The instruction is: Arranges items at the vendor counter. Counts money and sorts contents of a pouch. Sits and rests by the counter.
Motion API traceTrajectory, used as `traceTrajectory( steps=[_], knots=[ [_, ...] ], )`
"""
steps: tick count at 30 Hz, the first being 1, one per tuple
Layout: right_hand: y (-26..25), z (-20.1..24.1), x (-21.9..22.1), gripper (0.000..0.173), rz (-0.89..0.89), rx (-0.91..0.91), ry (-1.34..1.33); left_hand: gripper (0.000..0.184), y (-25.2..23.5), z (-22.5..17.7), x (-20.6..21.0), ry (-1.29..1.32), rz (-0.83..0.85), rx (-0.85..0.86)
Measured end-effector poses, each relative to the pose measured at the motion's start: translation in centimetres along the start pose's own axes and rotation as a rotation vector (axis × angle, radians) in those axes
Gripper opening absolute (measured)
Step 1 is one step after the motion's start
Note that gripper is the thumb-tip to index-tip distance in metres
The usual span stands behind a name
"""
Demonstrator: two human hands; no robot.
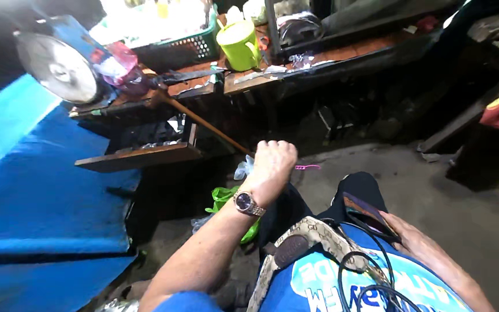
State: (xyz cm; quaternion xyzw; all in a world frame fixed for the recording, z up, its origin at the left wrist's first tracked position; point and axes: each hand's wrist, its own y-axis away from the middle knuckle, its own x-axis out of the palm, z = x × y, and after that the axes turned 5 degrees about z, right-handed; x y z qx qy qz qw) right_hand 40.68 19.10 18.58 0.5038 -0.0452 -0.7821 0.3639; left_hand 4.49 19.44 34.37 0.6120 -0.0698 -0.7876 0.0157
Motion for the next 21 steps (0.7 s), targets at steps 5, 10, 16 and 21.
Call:
traceTrajectory(
  steps=[5, 10, 16, 21],
  knots=[
    [0.0, -0.4, 0.5, 0.079, -0.027, -0.016, 0.002, 0.022, -2.3, -3.4, -4.5, -0.194, -0.059, 0.219],
    [0.3, -0.1, 0.3, 0.078, -0.013, 0.0, -0.021, 0.021, -3.5, -5.7, -6.0, -0.264, 0.018, 0.266],
    [0.4, 0.0, 0.3, 0.078, -0.021, 0.002, -0.02, 0.016, -4.1, -7.5, -6.2, -0.271, 0.009, 0.356],
    [0.2, -0.3, 0.5, 0.079, -0.026, 0.001, -0.01, 0.018, -4.4, -8.5, -6.8, -0.305, -0.018, 0.392]
  ],
)
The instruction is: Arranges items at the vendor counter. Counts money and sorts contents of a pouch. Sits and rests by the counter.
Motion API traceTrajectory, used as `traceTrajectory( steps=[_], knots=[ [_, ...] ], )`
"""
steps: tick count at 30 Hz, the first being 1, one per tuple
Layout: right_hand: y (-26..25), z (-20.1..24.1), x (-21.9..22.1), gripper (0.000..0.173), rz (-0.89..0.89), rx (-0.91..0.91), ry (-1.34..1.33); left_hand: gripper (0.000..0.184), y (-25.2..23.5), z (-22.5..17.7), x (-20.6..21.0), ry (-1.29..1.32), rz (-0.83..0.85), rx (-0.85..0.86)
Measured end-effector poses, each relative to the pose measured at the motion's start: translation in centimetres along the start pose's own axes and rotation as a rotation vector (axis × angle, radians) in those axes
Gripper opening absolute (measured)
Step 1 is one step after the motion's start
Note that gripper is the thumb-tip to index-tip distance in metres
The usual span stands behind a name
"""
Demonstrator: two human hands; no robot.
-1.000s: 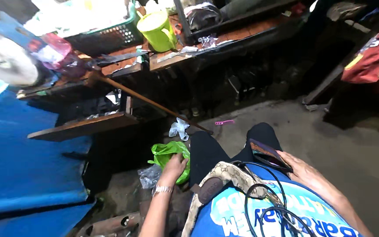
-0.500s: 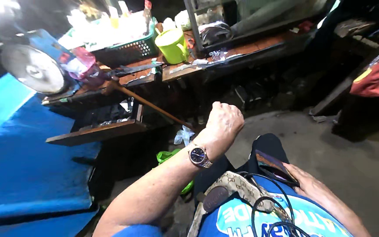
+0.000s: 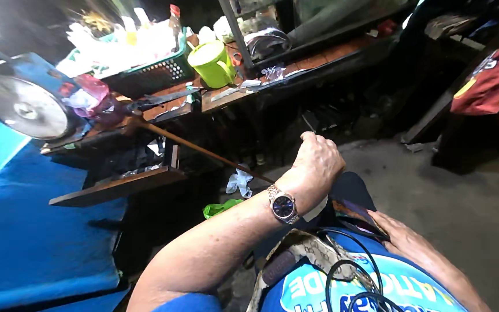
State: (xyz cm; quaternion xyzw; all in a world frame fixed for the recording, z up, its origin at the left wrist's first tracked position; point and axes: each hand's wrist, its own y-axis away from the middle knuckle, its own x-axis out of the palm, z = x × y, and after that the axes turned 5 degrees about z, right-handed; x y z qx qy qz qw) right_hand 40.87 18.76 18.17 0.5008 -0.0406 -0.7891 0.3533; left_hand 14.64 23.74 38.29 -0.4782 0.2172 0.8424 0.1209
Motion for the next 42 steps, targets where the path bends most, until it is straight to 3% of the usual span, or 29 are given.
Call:
traceTrajectory(
  steps=[18, 22, 26, 31, 37, 40, 42],
  knots=[
    [0.0, 0.4, -0.3, 0.079, 0.034, 0.047, 0.002, 0.017, -0.8, -0.5, 1.5, 0.052, 0.044, 0.027],
    [0.2, 0.7, -0.6, 0.069, 0.019, 0.061, 0.009, 0.016, -1.3, 0.0, 3.1, 0.12, 0.075, 0.042],
    [0.5, 1.6, -2.6, 0.052, -0.008, 0.12, -0.049, 0.018, -2.3, 1.5, 7.8, 0.356, 0.073, 0.059],
    [-0.5, 2.4, -5.2, 0.036, -0.16, 0.039, -0.372, 0.037, -3.1, 3.1, 15.6, 0.765, 0.288, -0.008],
    [-5.0, 4.5, -5.0, 0.029, -0.272, 0.137, -0.997, 0.052, -1.5, -0.4, 25.6, 1.253, 0.303, -0.18],
    [-7.8, 5.6, -4.2, 0.029, -0.27, 0.169, -1.294, 0.055, -0.9, -3.3, 28.5, 1.31, 0.325, -0.244],
    [-9.7, 5.7, -3.2, 0.033, -0.241, 0.205, -1.432, 0.052, -0.9, -4.6, 28.8, 1.181, 0.373, -0.266]
  ],
)
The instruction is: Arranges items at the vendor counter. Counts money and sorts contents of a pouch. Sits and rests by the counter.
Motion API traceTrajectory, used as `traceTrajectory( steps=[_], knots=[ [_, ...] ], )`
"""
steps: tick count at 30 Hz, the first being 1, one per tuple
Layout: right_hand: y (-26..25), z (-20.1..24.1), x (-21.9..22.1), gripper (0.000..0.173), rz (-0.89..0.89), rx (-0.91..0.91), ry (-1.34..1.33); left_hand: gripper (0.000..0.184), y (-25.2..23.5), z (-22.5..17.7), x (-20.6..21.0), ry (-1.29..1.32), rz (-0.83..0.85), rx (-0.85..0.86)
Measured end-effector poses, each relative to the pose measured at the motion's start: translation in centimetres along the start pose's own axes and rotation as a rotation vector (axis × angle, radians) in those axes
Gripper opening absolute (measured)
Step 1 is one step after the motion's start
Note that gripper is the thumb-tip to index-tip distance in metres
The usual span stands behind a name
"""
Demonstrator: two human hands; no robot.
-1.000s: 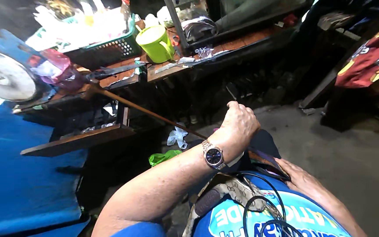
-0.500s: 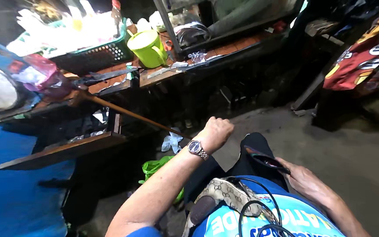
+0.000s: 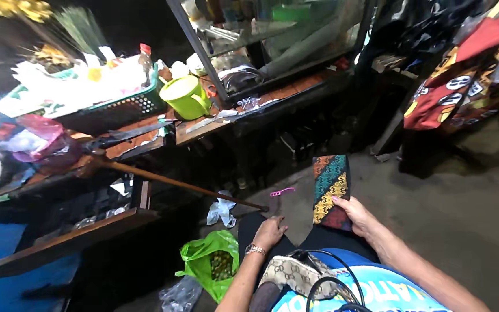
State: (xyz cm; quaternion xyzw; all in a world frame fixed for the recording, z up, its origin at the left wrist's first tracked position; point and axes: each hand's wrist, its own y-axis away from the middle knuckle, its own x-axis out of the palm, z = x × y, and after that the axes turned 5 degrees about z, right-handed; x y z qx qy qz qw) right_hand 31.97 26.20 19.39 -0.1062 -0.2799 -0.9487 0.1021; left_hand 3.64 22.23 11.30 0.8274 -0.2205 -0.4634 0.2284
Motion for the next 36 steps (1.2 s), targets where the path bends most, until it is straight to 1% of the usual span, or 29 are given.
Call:
traceTrajectory(
  steps=[3, 5, 7, 9, 12, 13, 14, 15, 18, 19, 20, 22, 24, 26, 29, 31, 33, 36],
  knots=[
    [-1.9, -2.7, 0.8, 0.036, -0.038, 0.063, -0.01, 0.049, 0.2, -0.7, 0.3, -0.086, 0.027, -0.036],
    [-2.0, -3.2, 1.0, 0.035, -0.015, 0.039, 0.047, 0.047, 0.5, -1.0, -0.2, -0.084, 0.03, -0.048],
    [-1.5, -3.0, 0.7, 0.037, 0.003, 0.035, 0.116, 0.047, 1.2, -1.1, -0.3, -0.027, 0.018, -0.022],
    [-1.5, -3.4, 0.3, 0.037, -0.006, 0.019, 0.129, 0.047, 2.4, -0.6, -0.2, 0.144, -0.021, 0.039],
    [-1.5, -3.8, -0.6, 0.034, 0.0, -0.008, 0.089, 0.046, 6.1, -0.1, 0.2, 0.536, -0.088, 0.152],
    [-1.4, -3.8, -0.6, 0.032, 0.004, -0.007, 0.073, 0.048, 7.6, 0.2, 0.6, 0.665, -0.109, 0.191],
    [-1.4, -3.8, -0.7, 0.031, 0.006, -0.005, 0.058, 0.055, 9.2, 0.4, 1.1, 0.801, -0.111, 0.218],
    [-1.5, -3.9, -0.7, 0.031, 0.009, -0.001, 0.047, 0.065, 11.0, 0.3, 1.4, 0.935, -0.085, 0.223],
    [-1.9, -4.4, -0.7, 0.031, 0.009, 0.022, 0.065, 0.103, 16.5, -0.6, 1.5, 1.208, 0.012, 0.205],
    [-2.0, -4.5, -0.6, 0.03, 0.004, 0.03, 0.07, 0.111, 17.9, -0.7, 1.5, 1.268, 0.027, 0.244],
    [-2.0, -4.5, -0.7, 0.029, -0.004, 0.04, 0.079, 0.113, 18.8, -0.5, 1.7, 1.312, 0.048, 0.316],
    [-2.0, -4.5, -0.7, 0.03, -0.006, 0.05, 0.094, 0.114, 19.5, -0.1, 1.8, 1.288, 0.074, 0.442],
    [-1.7, -4.4, -0.6, 0.031, 0.01, 0.052, 0.145, 0.126, 19.6, -0.6, 1.4, 1.183, 0.054, 0.462],
    [-1.0, -4.2, -0.5, 0.032, 0.045, 0.053, 0.233, 0.132, 19.3, -1.0, 0.9, 1.08, 0.028, 0.479],
    [0.0, -3.8, 0.0, 0.032, 0.161, 0.047, 0.371, 0.132, 18.9, -1.5, 0.0, 0.997, -0.005, 0.495],
    [0.7, -3.1, 0.6, 0.035, 0.251, 0.05, 0.518, 0.128, 18.6, -1.7, -0.9, 0.865, -0.034, 0.521],
    [1.1, -2.2, 1.3, 0.038, 0.329, 0.054, 0.65, 0.129, 18.4, -2.5, -2.3, 0.74, -0.076, 0.538],
    [1.5, -1.1, 1.9, 0.038, 0.402, 0.057, 0.759, 0.13, 18.2, -3.9, -4.5, 0.566, -0.116, 0.525]
  ],
)
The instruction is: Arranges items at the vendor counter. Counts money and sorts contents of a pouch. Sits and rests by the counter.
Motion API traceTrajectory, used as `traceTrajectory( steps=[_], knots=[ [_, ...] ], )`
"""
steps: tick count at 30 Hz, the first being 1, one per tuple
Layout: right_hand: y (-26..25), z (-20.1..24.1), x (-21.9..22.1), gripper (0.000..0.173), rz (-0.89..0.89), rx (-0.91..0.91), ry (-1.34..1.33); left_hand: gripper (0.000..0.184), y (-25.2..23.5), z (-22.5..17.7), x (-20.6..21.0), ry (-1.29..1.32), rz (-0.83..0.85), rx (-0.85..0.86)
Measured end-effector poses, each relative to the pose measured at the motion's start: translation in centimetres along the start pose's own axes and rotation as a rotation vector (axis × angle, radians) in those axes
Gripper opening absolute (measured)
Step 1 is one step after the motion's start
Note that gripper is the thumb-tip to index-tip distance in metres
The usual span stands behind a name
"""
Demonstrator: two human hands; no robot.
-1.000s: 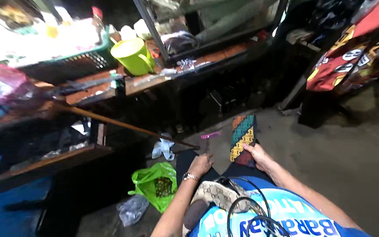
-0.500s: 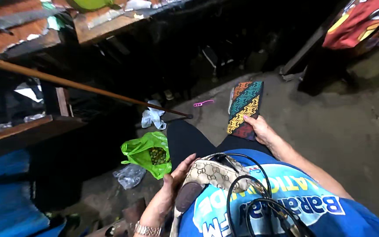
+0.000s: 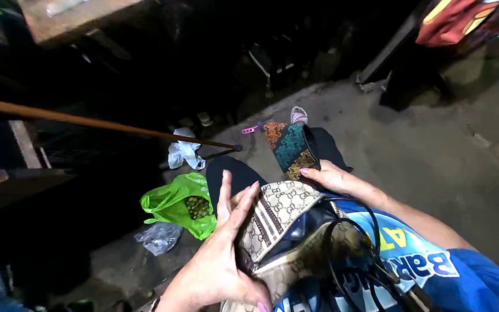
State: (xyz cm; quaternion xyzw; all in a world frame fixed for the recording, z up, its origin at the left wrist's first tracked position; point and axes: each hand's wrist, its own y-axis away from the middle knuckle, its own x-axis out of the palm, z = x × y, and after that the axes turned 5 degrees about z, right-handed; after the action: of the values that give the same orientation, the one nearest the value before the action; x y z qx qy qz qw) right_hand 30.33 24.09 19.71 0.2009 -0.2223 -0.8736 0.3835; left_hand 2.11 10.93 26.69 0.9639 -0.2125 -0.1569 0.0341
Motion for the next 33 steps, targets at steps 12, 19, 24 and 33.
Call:
traceTrajectory(
  steps=[12, 19, 24, 33],
  knots=[
    [0.6, 2.5, 0.2, 0.036, 0.297, 0.009, 0.145, 0.084, -0.8, -0.8, 0.2, -0.068, 0.203, 0.053],
    [0.2, 2.0, 0.4, 0.038, 0.312, -0.01, 0.132, 0.064, 0.1, -1.3, 0.3, -0.173, 0.189, 0.07],
    [0.3, 1.8, 0.4, 0.039, 0.304, -0.008, 0.129, 0.071, 0.4, -2.4, 0.3, -0.212, 0.127, 0.009],
    [0.3, 1.6, 0.4, 0.036, 0.297, -0.051, 0.145, 0.081, 0.7, -3.0, 0.1, -0.528, 0.022, 0.031]
  ],
)
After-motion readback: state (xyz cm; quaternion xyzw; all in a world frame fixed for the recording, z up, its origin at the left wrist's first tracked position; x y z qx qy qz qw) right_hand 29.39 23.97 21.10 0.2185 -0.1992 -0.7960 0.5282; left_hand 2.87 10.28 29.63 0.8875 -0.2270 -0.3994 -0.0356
